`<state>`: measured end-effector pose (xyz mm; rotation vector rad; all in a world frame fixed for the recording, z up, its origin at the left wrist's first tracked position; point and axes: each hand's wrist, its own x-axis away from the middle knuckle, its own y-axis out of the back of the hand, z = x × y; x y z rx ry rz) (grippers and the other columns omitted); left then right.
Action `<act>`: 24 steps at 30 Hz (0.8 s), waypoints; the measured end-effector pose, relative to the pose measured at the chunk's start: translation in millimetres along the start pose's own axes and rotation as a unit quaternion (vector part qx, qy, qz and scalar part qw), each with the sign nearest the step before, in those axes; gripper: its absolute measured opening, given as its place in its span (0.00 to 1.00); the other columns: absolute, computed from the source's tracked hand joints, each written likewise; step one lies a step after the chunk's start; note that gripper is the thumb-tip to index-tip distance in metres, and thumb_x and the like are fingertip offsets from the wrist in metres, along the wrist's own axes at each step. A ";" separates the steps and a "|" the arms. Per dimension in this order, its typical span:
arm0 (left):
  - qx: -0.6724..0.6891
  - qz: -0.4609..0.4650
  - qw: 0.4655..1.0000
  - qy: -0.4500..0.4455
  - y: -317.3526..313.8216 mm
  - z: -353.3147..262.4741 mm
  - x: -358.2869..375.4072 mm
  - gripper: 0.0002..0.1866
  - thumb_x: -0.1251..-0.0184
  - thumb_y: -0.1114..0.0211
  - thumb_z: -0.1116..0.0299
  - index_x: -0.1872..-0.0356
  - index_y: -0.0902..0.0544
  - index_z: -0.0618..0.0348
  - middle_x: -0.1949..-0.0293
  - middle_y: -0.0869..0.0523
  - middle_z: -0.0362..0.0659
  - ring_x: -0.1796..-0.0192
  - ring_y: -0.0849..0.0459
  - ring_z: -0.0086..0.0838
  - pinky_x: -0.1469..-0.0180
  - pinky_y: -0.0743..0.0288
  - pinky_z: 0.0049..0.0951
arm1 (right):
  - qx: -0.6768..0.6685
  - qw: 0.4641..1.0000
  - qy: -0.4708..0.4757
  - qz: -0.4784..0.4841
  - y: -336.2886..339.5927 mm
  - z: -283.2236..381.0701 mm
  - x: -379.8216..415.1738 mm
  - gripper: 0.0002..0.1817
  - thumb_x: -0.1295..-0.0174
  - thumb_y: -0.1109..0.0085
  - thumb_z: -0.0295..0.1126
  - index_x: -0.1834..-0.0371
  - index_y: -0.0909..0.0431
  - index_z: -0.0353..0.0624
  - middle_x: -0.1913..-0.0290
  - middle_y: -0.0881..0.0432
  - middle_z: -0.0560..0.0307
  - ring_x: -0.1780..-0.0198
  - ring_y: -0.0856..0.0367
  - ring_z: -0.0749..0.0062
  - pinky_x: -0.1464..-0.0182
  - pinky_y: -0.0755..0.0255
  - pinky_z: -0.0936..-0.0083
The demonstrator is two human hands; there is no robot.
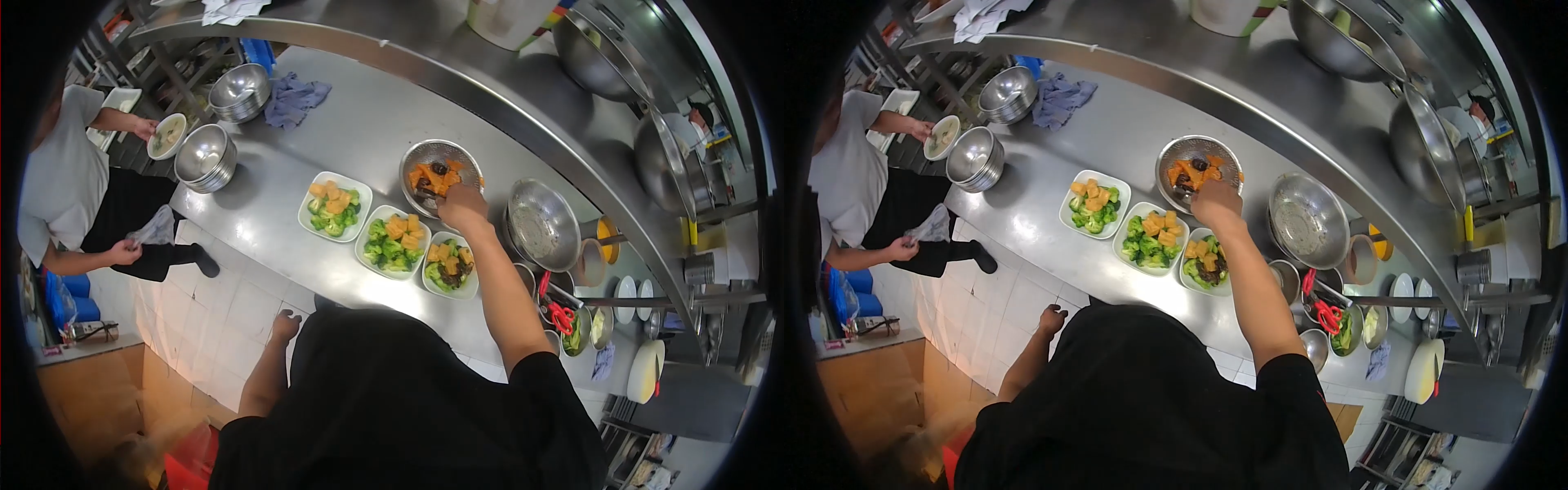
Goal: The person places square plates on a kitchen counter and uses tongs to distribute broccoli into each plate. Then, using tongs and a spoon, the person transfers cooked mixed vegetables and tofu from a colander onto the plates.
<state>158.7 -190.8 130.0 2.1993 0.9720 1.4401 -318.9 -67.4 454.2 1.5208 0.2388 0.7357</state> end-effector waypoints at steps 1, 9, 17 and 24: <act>0.012 0.013 1.000 0.021 2.9 4.4 8.2 0.32 0.37 0.28 0.57 0.35 0.19 0.66 0.41 0.13 0.64 0.35 0.15 0.51 0.32 0.22 0.43 | 0.003 1.000 -0.005 0.001 -5.2 4.0 -2.7 0.20 0.31 0.36 0.46 0.50 0.11 0.40 0.46 0.11 0.43 0.42 0.12 0.49 0.41 0.18 0.57; -0.070 0.016 0.996 0.045 -19.2 95.3 19.8 0.31 0.38 0.30 0.54 0.39 0.16 0.68 0.37 0.15 0.60 0.32 0.18 0.51 0.29 0.25 0.43 | -0.078 0.985 0.138 -0.074 15.6 -24.6 47.2 0.13 0.36 0.35 0.42 0.59 0.08 0.46 0.54 0.10 0.43 0.52 0.11 0.45 0.45 0.18 0.55; 0.014 -0.007 0.999 0.049 -10.5 50.4 28.3 0.31 0.38 0.29 0.55 0.38 0.17 0.68 0.40 0.13 0.62 0.34 0.16 0.53 0.30 0.24 0.44 | -0.080 0.985 0.151 -0.031 34.7 -15.1 79.5 0.15 0.34 0.36 0.43 0.56 0.09 0.44 0.60 0.09 0.42 0.51 0.12 0.43 0.45 0.19 0.50; 0.022 -0.037 0.999 0.022 -0.6 19.8 23.2 0.31 0.38 0.28 0.56 0.38 0.17 0.67 0.43 0.12 0.64 0.36 0.15 0.54 0.32 0.22 0.44 | 0.021 0.989 0.103 -0.100 -8.6 -16.8 -23.8 0.20 0.34 0.36 0.46 0.55 0.10 0.40 0.57 0.10 0.38 0.48 0.11 0.47 0.44 0.18 0.52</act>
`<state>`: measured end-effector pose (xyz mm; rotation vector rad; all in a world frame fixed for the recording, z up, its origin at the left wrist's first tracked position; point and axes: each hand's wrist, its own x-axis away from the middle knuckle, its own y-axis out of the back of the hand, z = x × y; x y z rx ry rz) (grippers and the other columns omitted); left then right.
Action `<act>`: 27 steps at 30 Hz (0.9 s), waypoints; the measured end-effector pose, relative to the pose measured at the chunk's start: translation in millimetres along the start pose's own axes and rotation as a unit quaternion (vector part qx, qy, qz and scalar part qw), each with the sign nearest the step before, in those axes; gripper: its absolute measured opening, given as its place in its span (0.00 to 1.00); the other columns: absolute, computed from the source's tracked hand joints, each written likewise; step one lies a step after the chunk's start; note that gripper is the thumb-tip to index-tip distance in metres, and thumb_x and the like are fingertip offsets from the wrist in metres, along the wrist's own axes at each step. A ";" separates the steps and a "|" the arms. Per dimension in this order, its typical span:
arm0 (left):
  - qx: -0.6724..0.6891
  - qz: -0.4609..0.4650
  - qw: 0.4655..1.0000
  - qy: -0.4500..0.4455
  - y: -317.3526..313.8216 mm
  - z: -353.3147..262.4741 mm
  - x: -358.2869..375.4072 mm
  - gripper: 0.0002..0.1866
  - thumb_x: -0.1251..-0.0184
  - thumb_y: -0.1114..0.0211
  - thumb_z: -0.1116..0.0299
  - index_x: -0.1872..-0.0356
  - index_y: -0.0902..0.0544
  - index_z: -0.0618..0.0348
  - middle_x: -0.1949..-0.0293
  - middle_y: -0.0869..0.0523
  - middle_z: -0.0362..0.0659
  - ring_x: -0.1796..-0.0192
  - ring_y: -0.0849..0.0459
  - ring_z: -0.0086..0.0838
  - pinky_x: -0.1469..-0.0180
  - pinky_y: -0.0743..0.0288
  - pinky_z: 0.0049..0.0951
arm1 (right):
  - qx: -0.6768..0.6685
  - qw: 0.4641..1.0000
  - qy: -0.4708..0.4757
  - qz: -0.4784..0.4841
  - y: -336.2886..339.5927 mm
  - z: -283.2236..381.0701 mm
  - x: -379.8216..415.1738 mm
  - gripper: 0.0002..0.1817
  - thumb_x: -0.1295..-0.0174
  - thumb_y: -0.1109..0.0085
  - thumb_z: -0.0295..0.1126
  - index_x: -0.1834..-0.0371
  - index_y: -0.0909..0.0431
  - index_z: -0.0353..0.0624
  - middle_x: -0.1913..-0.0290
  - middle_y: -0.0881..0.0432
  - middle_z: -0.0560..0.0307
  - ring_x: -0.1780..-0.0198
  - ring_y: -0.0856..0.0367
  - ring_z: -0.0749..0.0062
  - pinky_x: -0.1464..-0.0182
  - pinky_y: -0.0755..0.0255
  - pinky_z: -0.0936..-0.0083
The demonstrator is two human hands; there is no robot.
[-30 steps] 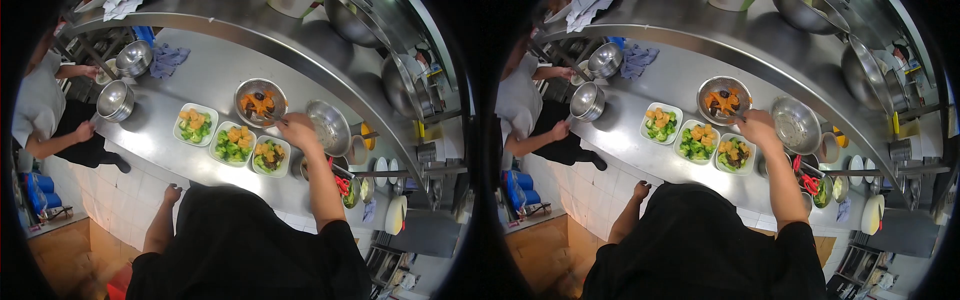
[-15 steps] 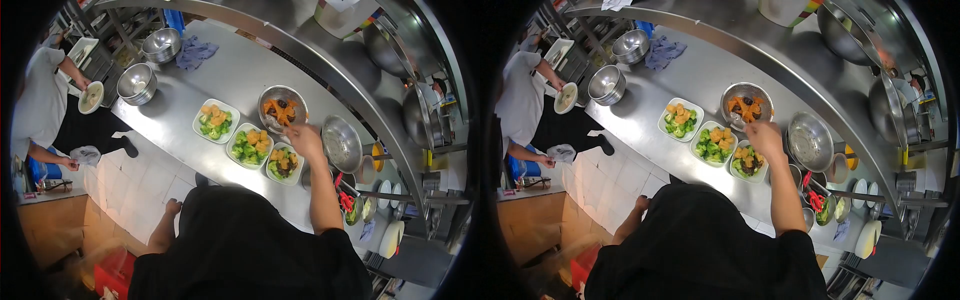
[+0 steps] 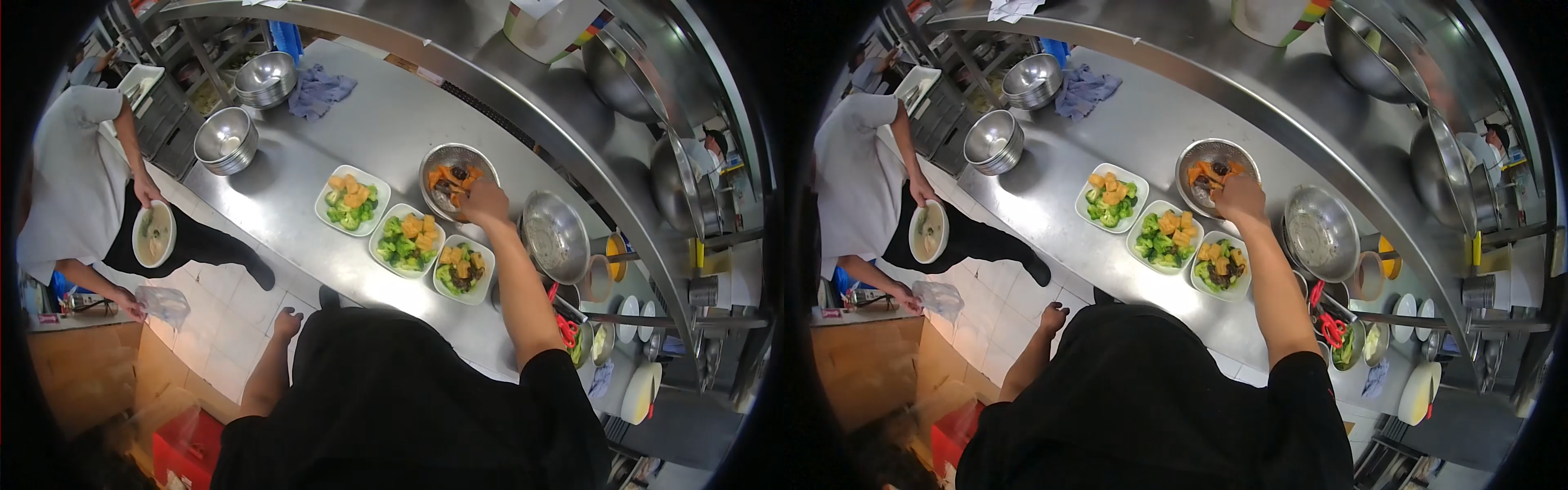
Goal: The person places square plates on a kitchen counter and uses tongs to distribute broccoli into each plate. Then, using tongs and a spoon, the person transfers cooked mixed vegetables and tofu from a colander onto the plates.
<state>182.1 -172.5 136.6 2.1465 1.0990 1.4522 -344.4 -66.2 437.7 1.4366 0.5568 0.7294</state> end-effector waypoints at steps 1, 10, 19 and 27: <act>0.003 -0.001 1.000 0.002 -0.3 1.3 -0.5 0.31 0.38 0.28 0.56 0.38 0.17 0.67 0.43 0.12 0.64 0.36 0.15 0.54 0.32 0.22 0.44 | -0.010 1.000 -0.004 -0.001 -6.2 1.8 -4.1 0.19 0.34 0.36 0.46 0.55 0.09 0.41 0.56 0.10 0.39 0.50 0.11 0.47 0.45 0.19 0.53; -0.034 0.034 0.998 0.035 -16.1 60.5 12.2 0.33 0.40 0.30 0.53 0.38 0.17 0.68 0.39 0.14 0.63 0.33 0.17 0.53 0.30 0.23 0.44 | -0.156 0.986 0.055 0.037 48.9 15.1 65.4 0.14 0.34 0.36 0.42 0.58 0.08 0.46 0.62 0.10 0.44 0.57 0.10 0.44 0.49 0.18 0.52; -0.028 0.021 0.999 0.019 -15.3 49.5 2.1 0.33 0.40 0.29 0.53 0.38 0.17 0.66 0.39 0.14 0.62 0.33 0.17 0.53 0.30 0.24 0.45 | -0.120 0.984 0.061 0.118 64.9 29.8 86.6 0.15 0.32 0.36 0.42 0.54 0.09 0.45 0.58 0.09 0.42 0.53 0.11 0.45 0.47 0.18 0.52; 0.017 0.001 1.000 0.005 -9.8 14.0 -6.9 0.32 0.40 0.28 0.54 0.38 0.17 0.65 0.41 0.13 0.62 0.35 0.15 0.53 0.31 0.23 0.45 | 0.008 0.997 -0.077 0.013 12.0 -27.4 -29.4 0.20 0.32 0.37 0.46 0.51 0.10 0.40 0.55 0.09 0.38 0.50 0.10 0.42 0.46 0.17 0.51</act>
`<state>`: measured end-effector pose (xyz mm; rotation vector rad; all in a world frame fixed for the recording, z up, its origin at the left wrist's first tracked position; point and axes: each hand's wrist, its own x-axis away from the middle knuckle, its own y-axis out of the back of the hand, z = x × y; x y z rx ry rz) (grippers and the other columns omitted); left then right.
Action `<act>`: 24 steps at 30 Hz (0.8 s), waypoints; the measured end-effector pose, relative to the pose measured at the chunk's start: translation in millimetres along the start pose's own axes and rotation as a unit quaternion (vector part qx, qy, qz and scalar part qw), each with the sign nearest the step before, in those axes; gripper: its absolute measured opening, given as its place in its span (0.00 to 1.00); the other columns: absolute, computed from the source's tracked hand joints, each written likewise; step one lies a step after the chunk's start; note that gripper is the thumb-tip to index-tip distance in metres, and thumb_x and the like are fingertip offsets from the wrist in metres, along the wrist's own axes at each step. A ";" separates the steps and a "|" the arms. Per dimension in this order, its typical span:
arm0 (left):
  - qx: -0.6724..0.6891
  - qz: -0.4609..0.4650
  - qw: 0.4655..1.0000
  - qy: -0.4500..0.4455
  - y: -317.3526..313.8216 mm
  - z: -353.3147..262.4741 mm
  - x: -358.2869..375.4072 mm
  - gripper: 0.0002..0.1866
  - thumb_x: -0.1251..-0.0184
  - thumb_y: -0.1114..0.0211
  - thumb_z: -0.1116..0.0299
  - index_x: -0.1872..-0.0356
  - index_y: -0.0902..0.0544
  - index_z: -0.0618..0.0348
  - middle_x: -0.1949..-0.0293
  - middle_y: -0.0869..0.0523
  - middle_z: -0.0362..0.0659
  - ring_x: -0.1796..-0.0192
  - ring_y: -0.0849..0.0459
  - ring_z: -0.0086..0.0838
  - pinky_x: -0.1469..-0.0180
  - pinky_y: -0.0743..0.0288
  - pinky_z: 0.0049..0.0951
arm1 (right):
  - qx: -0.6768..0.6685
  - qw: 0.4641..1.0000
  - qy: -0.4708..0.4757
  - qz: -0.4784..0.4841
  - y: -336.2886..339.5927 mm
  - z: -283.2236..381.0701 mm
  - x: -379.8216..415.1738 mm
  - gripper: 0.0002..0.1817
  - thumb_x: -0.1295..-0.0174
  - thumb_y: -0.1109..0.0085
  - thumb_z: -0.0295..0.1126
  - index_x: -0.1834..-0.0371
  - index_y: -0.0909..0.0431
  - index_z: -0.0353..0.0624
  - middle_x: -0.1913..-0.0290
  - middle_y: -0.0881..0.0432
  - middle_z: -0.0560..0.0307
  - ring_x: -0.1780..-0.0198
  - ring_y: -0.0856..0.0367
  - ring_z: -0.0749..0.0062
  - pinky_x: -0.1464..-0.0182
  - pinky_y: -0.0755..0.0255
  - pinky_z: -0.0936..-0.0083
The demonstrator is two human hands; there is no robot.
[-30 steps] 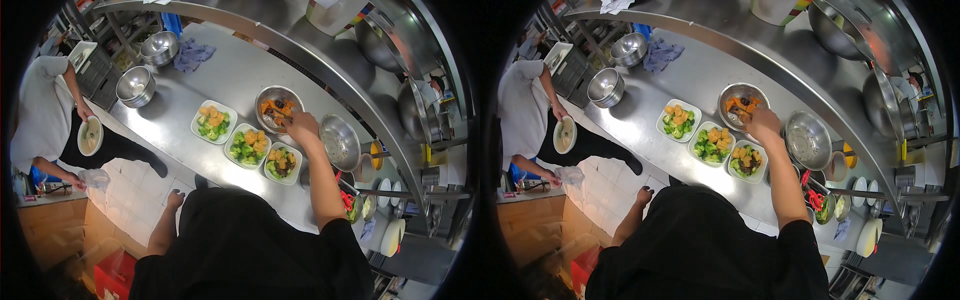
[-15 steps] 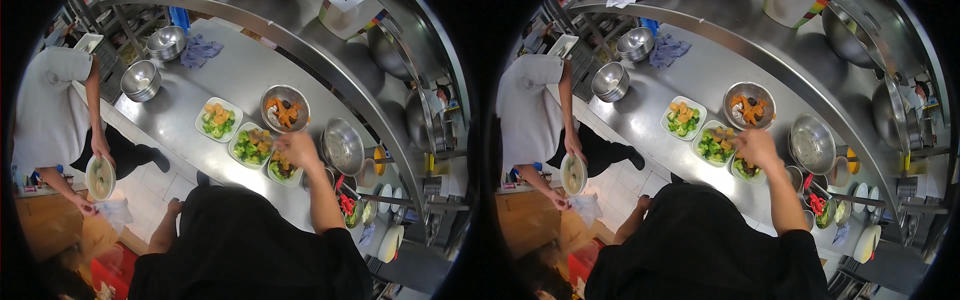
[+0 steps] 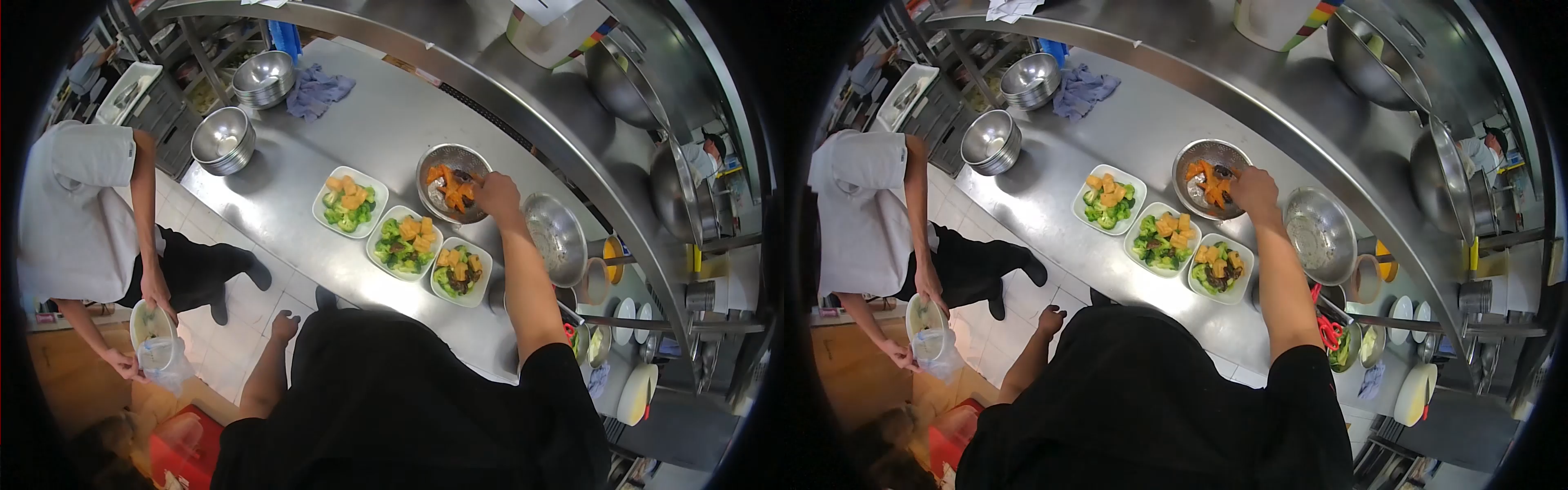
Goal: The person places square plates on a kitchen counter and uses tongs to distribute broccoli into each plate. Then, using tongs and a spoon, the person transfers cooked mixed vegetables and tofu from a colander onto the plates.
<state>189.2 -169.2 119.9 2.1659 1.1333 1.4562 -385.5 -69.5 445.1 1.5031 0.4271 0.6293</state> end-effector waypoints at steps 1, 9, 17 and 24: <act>0.001 -0.002 1.000 0.002 -0.6 2.6 -0.8 0.32 0.40 0.28 0.54 0.38 0.17 0.65 0.41 0.13 0.62 0.35 0.15 0.53 0.31 0.23 0.45 | 0.004 1.000 -0.001 0.008 -5.2 1.4 -2.9 0.20 0.32 0.37 0.46 0.52 0.10 0.40 0.54 0.09 0.40 0.51 0.10 0.41 0.46 0.16 0.50; -0.078 0.034 0.996 0.002 -8.9 42.2 7.1 0.32 0.39 0.30 0.54 0.39 0.17 0.67 0.40 0.13 0.59 0.35 0.16 0.52 0.32 0.23 0.44 | -0.175 0.979 0.105 0.032 46.1 20.8 86.0 0.14 0.34 0.35 0.43 0.61 0.08 0.44 0.62 0.09 0.42 0.55 0.10 0.46 0.49 0.18 0.55; -0.073 0.035 0.997 -0.007 -2.5 27.4 1.5 0.31 0.39 0.29 0.54 0.39 0.17 0.66 0.39 0.13 0.60 0.34 0.17 0.53 0.30 0.24 0.45 | -0.099 0.966 0.178 0.160 21.1 30.5 129.6 0.16 0.38 0.31 0.44 0.54 0.08 0.46 0.60 0.10 0.42 0.58 0.11 0.43 0.49 0.18 0.55; -0.014 0.016 1.000 -0.005 0.8 -5.5 -11.0 0.31 0.39 0.28 0.56 0.38 0.17 0.66 0.41 0.13 0.62 0.34 0.16 0.52 0.31 0.23 0.44 | -0.024 1.000 -0.006 0.016 42.6 -7.2 39.4 0.20 0.33 0.35 0.46 0.53 0.09 0.40 0.54 0.10 0.38 0.48 0.11 0.45 0.42 0.19 0.54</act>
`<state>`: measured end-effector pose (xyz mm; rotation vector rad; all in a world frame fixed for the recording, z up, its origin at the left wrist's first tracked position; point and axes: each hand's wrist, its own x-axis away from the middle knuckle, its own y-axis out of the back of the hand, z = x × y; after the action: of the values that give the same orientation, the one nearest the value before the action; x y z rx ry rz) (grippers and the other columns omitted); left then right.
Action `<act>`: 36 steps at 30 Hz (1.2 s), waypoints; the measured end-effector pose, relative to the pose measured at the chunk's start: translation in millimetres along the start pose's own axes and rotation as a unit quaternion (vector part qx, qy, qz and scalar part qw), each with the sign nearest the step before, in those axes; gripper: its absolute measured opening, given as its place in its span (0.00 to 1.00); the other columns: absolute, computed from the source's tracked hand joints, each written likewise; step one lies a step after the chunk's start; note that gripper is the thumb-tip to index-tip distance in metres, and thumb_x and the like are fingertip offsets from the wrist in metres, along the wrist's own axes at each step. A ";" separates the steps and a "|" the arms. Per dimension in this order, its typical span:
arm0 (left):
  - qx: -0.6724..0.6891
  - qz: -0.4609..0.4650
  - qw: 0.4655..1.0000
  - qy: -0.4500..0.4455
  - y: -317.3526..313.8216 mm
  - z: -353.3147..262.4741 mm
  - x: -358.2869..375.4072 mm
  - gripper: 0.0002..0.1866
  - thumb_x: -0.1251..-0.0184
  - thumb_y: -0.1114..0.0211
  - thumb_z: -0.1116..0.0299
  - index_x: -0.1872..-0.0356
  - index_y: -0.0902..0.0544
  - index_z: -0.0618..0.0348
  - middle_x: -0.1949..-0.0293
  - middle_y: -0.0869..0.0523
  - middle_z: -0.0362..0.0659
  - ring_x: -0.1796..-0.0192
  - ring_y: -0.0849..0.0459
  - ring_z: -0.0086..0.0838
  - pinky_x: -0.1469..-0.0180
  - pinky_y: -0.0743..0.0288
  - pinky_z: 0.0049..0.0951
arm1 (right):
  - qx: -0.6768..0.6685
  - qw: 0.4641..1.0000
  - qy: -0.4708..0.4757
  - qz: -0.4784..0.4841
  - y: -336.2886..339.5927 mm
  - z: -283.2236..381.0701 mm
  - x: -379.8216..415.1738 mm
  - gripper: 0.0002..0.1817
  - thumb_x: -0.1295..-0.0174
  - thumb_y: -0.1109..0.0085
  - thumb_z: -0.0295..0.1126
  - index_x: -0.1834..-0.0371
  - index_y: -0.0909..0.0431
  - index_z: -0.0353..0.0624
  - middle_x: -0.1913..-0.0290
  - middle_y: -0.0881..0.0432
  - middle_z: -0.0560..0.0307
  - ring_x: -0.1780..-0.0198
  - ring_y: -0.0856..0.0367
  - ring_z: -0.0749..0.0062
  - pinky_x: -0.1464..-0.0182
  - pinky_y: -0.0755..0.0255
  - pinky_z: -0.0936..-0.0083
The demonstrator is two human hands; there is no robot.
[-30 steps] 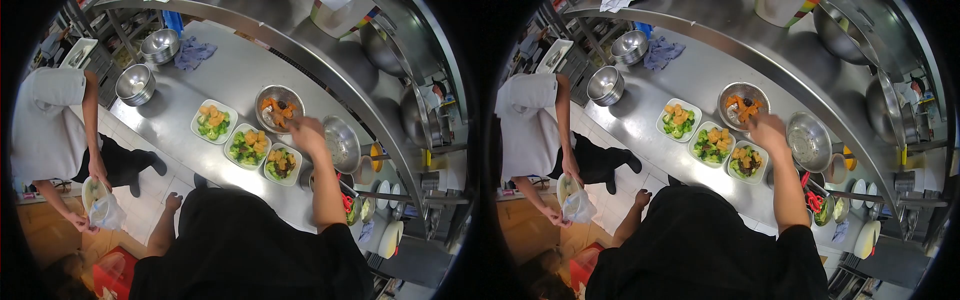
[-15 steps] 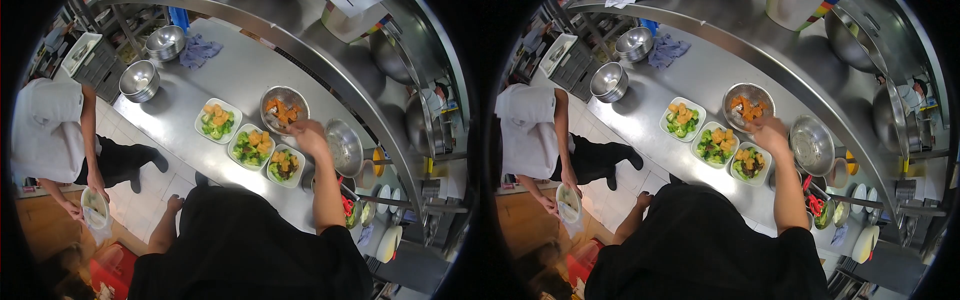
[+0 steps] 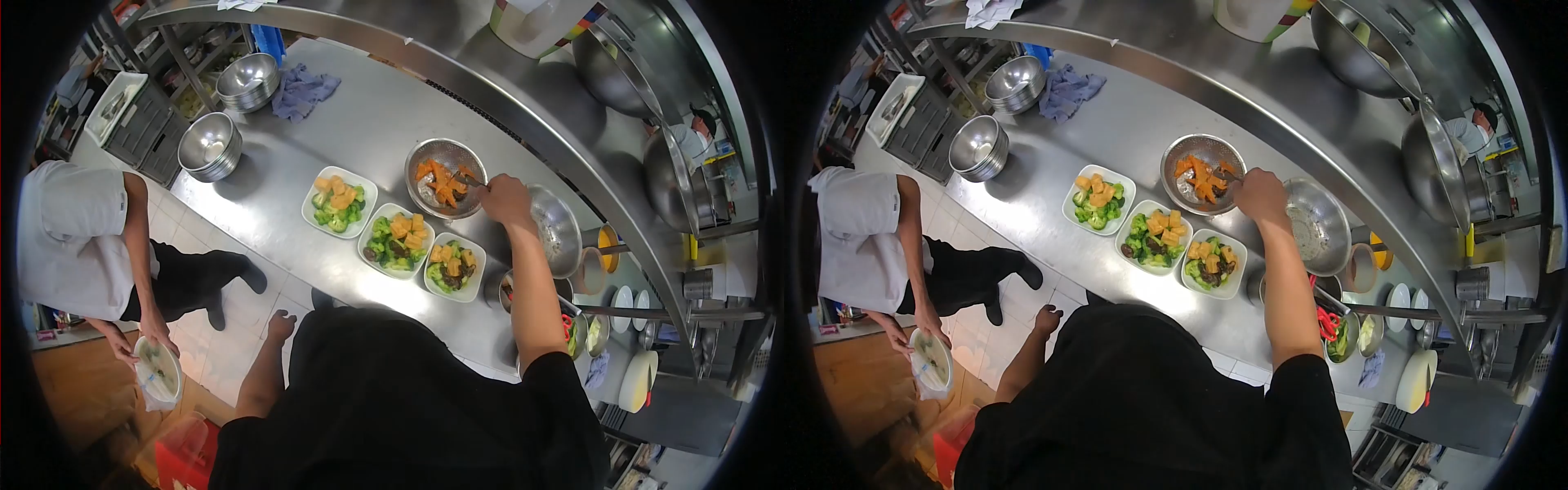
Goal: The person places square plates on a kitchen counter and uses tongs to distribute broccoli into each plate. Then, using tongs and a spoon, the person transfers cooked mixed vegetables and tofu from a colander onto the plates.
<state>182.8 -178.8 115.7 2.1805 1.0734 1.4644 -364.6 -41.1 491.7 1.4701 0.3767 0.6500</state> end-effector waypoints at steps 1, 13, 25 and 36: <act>0.001 -0.002 1.000 -0.003 -0.2 -3.2 0.7 0.31 0.39 0.28 0.56 0.38 0.18 0.66 0.41 0.13 0.62 0.35 0.16 0.52 0.31 0.23 0.44 | 0.039 0.999 -0.030 -0.002 -13.3 -4.2 -11.3 0.21 0.33 0.36 0.47 0.54 0.09 0.40 0.54 0.10 0.39 0.47 0.11 0.45 0.42 0.19 0.53; -0.097 0.035 0.994 -0.032 -12.5 51.8 1.0 0.31 0.39 0.29 0.53 0.40 0.16 0.67 0.39 0.14 0.60 0.34 0.17 0.53 0.31 0.23 0.45 | -0.002 0.999 -0.011 0.045 -18.2 -10.1 -24.7 0.23 0.34 0.37 0.46 0.50 0.11 0.37 0.49 0.10 0.37 0.44 0.12 0.43 0.40 0.18 0.54; 0.001 0.002 1.000 0.020 -4.6 16.5 10.9 0.31 0.39 0.28 0.54 0.39 0.17 0.66 0.39 0.14 0.61 0.34 0.16 0.52 0.31 0.23 0.44 | -0.068 0.995 0.061 0.026 -4.9 15.7 0.1 0.15 0.35 0.36 0.43 0.57 0.08 0.45 0.53 0.09 0.42 0.49 0.11 0.45 0.45 0.18 0.54; -0.003 0.003 1.000 0.015 -4.8 20.1 4.6 0.30 0.38 0.28 0.56 0.39 0.17 0.67 0.41 0.13 0.61 0.35 0.16 0.53 0.31 0.23 0.44 | -0.017 0.971 0.209 0.110 -53.4 68.6 91.6 0.18 0.34 0.34 0.46 0.60 0.09 0.40 0.59 0.09 0.44 0.55 0.11 0.44 0.47 0.19 0.49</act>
<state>199.6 -169.2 107.1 2.1668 1.0701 1.5049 -242.7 -38.1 458.9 1.3490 0.5272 1.1477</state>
